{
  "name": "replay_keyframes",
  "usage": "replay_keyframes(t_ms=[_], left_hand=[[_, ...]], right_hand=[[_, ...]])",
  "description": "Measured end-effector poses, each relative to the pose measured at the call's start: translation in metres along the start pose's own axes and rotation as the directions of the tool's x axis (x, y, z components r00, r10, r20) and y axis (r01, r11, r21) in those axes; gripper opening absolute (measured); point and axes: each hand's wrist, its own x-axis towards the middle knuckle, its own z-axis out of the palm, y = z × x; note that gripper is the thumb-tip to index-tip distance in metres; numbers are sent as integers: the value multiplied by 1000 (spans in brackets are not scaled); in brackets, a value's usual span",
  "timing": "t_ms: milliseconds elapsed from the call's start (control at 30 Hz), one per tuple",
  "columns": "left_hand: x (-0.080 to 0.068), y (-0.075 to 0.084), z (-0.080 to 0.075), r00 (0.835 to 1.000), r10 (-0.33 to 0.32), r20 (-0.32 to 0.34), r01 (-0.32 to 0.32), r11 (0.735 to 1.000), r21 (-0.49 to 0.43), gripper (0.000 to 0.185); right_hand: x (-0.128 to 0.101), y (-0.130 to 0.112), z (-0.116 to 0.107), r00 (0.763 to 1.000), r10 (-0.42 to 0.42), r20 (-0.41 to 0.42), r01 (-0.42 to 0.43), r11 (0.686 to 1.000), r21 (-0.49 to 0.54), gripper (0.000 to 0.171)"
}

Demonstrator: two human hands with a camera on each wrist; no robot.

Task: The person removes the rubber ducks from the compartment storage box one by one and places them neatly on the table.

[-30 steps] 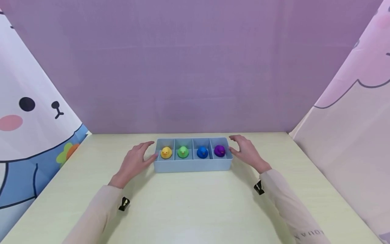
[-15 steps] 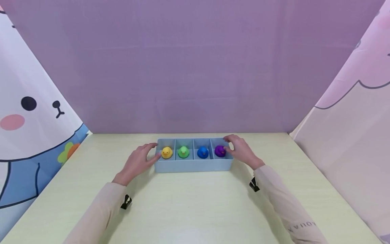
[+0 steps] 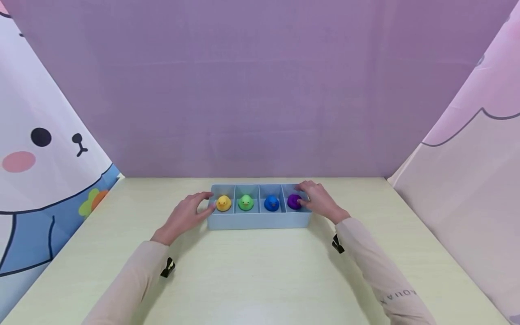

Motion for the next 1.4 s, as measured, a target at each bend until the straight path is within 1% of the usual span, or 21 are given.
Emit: replay_keyframes(t_ms=[300, 500, 733, 1067, 1233, 1400], left_hand=[[2, 0, 0, 1000, -15, 15, 16, 1000, -19, 50], [2, -1, 0, 1000, -17, 19, 17, 1000, -18, 49], [2, 0, -1, 999, -25, 26, 25, 1000, -16, 50], [3, -1, -1, 1000, -4, 20, 5, 1000, -12, 50], [3, -1, 0, 1000, -5, 15, 6, 1000, -17, 49], [3, -2, 0, 1000, -10, 12, 10, 1000, -19, 49]], right_hand=[[6, 0, 2, 997, 27, 78, -20, 996, -87, 34], [12, -3, 2, 986, 52, 158, -25, 985, -168, 35], [17, -5, 3, 975, 63, 213, -11, 971, -239, 33], [16, -8, 2, 974, 58, 221, 8, 958, -286, 31], [16, -10, 2, 975, 37, 220, 34, 950, -311, 30], [16, -10, 2, 975, 37, 219, 34, 950, -311, 30]])
